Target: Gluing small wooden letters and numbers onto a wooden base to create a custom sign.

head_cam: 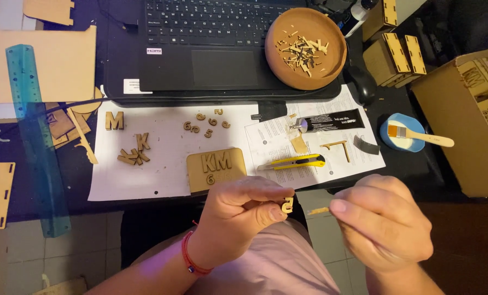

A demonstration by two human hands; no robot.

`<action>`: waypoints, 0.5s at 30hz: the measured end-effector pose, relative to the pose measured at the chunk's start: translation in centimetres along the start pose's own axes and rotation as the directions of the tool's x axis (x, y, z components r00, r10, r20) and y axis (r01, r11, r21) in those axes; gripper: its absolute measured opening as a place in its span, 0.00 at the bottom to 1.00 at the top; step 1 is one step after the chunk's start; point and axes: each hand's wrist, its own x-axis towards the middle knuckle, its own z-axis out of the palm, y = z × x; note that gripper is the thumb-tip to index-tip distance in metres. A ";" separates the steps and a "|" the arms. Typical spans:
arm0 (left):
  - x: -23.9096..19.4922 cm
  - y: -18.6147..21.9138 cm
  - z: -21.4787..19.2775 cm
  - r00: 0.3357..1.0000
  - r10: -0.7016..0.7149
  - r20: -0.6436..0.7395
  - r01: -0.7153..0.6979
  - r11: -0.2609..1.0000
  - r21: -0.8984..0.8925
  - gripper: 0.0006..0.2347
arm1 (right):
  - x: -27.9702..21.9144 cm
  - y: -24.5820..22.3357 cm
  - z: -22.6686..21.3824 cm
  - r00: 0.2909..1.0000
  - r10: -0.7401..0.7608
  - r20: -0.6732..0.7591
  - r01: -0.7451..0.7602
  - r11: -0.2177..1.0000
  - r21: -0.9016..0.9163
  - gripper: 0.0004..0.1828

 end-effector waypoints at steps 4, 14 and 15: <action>0.1 0.1 0.0 0.998 0.059 0.036 -0.060 0.998 0.011 0.09 | 0.4 -0.4 0.4 0.999 -0.011 0.046 0.010 1.000 0.020 0.05; -0.2 0.0 0.1 1.000 -0.004 0.028 0.006 0.997 -0.081 0.09 | -0.7 0.5 -0.4 0.991 -0.026 0.129 0.029 0.999 -0.017 0.05; -0.2 -0.1 0.0 1.000 -0.015 0.026 0.016 0.998 -0.062 0.09 | -1.1 0.6 -0.5 0.995 0.010 0.102 -0.010 1.000 -0.001 0.05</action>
